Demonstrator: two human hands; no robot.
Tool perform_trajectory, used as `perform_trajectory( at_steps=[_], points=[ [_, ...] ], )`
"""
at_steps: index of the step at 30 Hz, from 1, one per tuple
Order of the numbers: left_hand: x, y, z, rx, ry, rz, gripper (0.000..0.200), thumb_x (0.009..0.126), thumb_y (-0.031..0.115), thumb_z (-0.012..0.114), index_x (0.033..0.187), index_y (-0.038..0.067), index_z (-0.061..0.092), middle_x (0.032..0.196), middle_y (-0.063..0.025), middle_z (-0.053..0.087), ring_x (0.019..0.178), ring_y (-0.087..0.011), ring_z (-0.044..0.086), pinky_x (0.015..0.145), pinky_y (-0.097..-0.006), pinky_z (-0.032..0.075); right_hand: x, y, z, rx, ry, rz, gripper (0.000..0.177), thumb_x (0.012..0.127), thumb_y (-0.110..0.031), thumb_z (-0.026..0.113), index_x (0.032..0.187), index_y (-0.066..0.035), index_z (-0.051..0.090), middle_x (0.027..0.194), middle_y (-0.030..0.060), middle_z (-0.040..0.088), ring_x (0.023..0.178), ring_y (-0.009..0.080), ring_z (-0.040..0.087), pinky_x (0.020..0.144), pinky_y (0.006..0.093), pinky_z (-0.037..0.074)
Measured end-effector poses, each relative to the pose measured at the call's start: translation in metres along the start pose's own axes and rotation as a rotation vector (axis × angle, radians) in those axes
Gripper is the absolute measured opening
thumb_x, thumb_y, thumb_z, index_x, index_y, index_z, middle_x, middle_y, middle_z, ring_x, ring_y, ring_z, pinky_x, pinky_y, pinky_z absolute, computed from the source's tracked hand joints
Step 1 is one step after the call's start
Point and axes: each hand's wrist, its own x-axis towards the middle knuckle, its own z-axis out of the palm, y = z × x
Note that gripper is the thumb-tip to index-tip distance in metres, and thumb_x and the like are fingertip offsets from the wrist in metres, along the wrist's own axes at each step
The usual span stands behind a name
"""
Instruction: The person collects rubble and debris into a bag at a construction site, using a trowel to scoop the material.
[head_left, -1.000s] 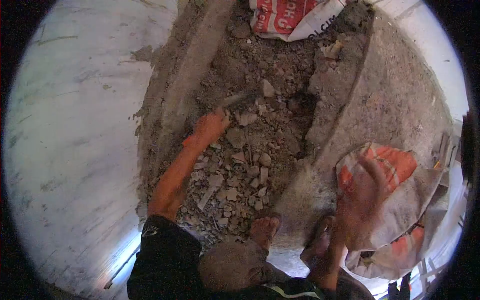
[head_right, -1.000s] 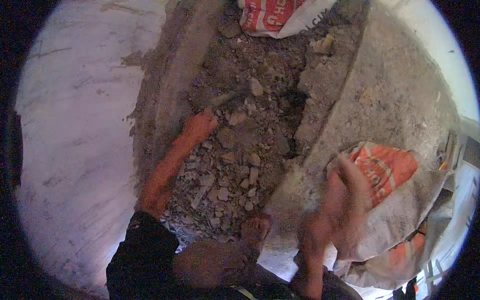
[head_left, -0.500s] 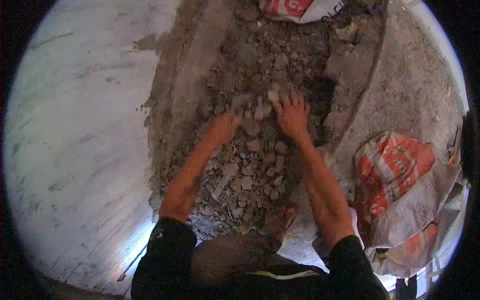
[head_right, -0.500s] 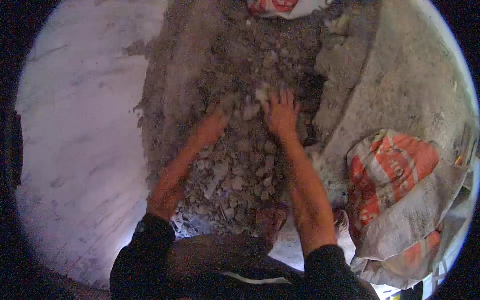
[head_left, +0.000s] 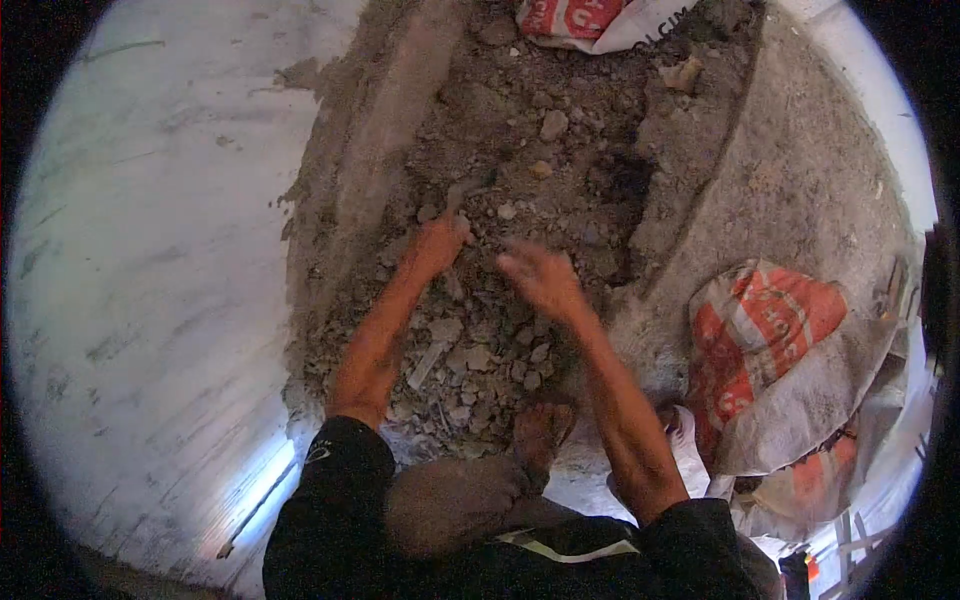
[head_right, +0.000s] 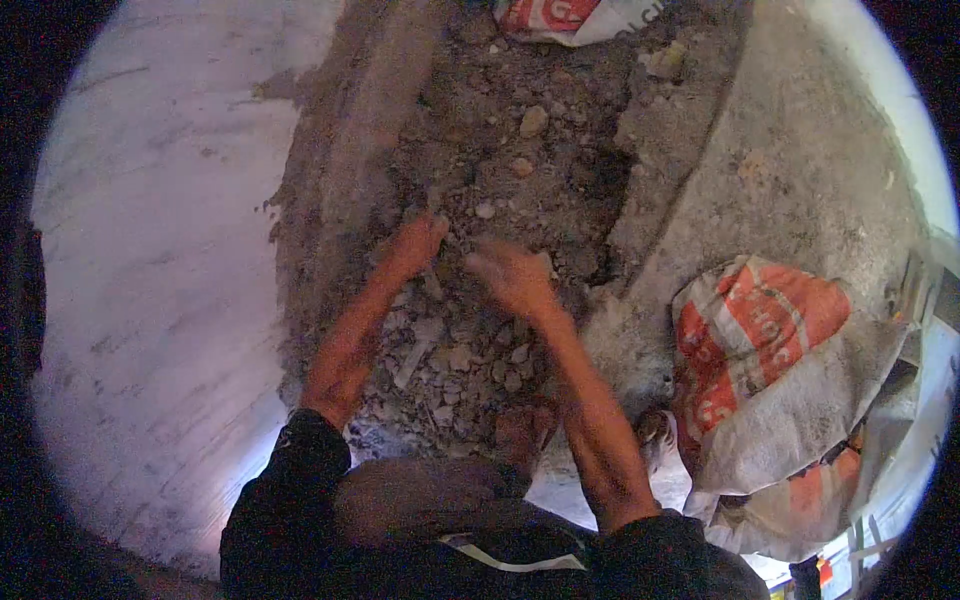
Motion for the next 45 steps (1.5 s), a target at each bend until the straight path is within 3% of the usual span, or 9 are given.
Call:
perform_trajectory(
  at_steps=[4, 13, 19, 22, 25, 30, 36, 40, 45],
  points=[
    [-0.044, -0.035, -0.018, 0.290, -0.108, -0.021, 0.053, 0.098, 0.035, 0.045, 0.135, -0.003, 0.043, 0.109, -0.0236, 0.063, 0.091, -0.0388, 0.063, 0.083, -0.0487, 0.051, 0.032, 0.019, -0.027, -0.439, 0.674, -0.059, 0.058, 0.098, -0.036, 0.049, 0.143, -0.002, 0.033, 0.136, 0.0306, 0.042, 0.127, 0.0467, 0.039, 0.104, 0.0466, 0.037],
    [0.016, -0.037, -0.026, 0.199, 0.040, -0.010, 0.044, 0.098, 0.032, 0.044, 0.120, -0.006, 0.052, 0.103, -0.0297, 0.061, 0.094, -0.0435, 0.060, 0.082, -0.0506, 0.049, 0.054, 0.038, -0.023, -0.799, 0.525, 0.079, 0.068, 0.092, -0.064, 0.038, 0.147, -0.024, 0.030, 0.145, 0.0226, 0.033, 0.133, 0.0428, 0.032, 0.107, 0.0631, 0.020],
    [-0.005, -0.060, 0.028, 0.560, -0.176, 0.355, 0.038, 0.098, 0.029, 0.044, 0.111, -0.005, 0.055, 0.097, -0.0290, 0.062, 0.086, -0.0437, 0.061, 0.075, -0.0516, 0.050, 0.020, 0.040, 0.008, -0.855, 0.418, 0.080, 0.067, 0.092, -0.062, 0.041, 0.141, -0.016, 0.041, 0.143, 0.0183, 0.038, 0.134, 0.0400, 0.030, 0.109, 0.0619, 0.016],
    [-0.046, -0.094, 0.055, 0.480, 0.155, 0.678, 0.040, 0.099, 0.032, 0.043, 0.103, -0.006, 0.057, 0.090, -0.0272, 0.062, 0.077, -0.0432, 0.061, 0.069, -0.0518, 0.050, 0.004, 0.036, 0.034, -0.809, 0.523, 0.055, 0.071, 0.089, -0.064, 0.044, 0.139, -0.014, 0.044, 0.142, 0.0187, 0.040, 0.136, 0.0389, 0.029, 0.110, 0.0616, 0.012],
    [-0.084, -0.077, 0.039, 0.231, -0.235, 0.152, 0.043, 0.099, 0.034, 0.043, 0.103, -0.005, 0.060, 0.093, -0.0257, 0.063, 0.077, -0.0394, 0.062, 0.068, -0.0507, 0.050, 0.000, 0.034, 0.056, -0.720, 0.585, 0.098, 0.074, 0.083, -0.066, 0.051, 0.136, -0.015, 0.048, 0.138, 0.0175, 0.045, 0.138, 0.0375, 0.027, 0.107, 0.0654, 0.012],
    [-0.099, -0.037, 0.023, -0.531, -0.127, -0.015, 0.047, 0.100, 0.036, 0.041, 0.112, -0.005, 0.060, 0.099, -0.0263, 0.063, 0.088, -0.0342, 0.063, 0.074, -0.0496, 0.049, 0.013, 0.032, 0.057, -0.663, 0.693, 0.104, 0.078, 0.081, -0.067, 0.054, 0.141, -0.019, 0.042, 0.138, 0.0205, 0.044, 0.135, 0.0386, 0.032, 0.106, 0.0644, 0.012],
    [-0.109, -0.055, 0.063, 0.104, -0.320, 0.134, 0.034, 0.099, 0.027, 0.043, 0.100, -0.001, 0.063, 0.097, -0.0225, 0.062, 0.090, -0.0340, 0.062, 0.075, -0.0484, 0.048, -0.024, 0.019, 0.047, -0.478, 0.540, 0.053, 0.073, 0.079, -0.059, 0.064, 0.137, -0.017, 0.048, 0.134, 0.0189, 0.050, 0.126, 0.0377, 0.044, 0.105, 0.0576, 0.020],
    [-0.141, -0.027, 0.039, 0.033, -0.118, 0.360, 0.031, 0.098, 0.023, 0.042, 0.089, -0.001, 0.060, 0.088, -0.0212, 0.062, 0.083, -0.0367, 0.062, 0.070, -0.0488, 0.047, -0.034, 0.018, 0.042, -0.235, 0.508, -0.037, 0.068, 0.079, -0.052, 0.069, 0.134, -0.015, 0.051, 0.133, 0.0177, 0.051, 0.122, 0.0379, 0.049, 0.101, 0.0511, 0.036],
    [-0.160, -0.010, 0.075, -0.212, -0.243, 0.125, 0.024, 0.094, 0.020, 0.047, 0.089, -0.001, 0.057, 0.081, -0.0191, 0.059, 0.076, -0.0408, 0.057, 0.065, -0.0488, 0.044, -0.042, 0.024, 0.046, -0.186, 0.578, -0.064, 0.062, 0.080, -0.047, 0.071, 0.126, -0.009, 0.057, 0.131, 0.0170, 0.052, 0.119, 0.0362, 0.051, 0.097, 0.0458, 0.042]
  ],
)
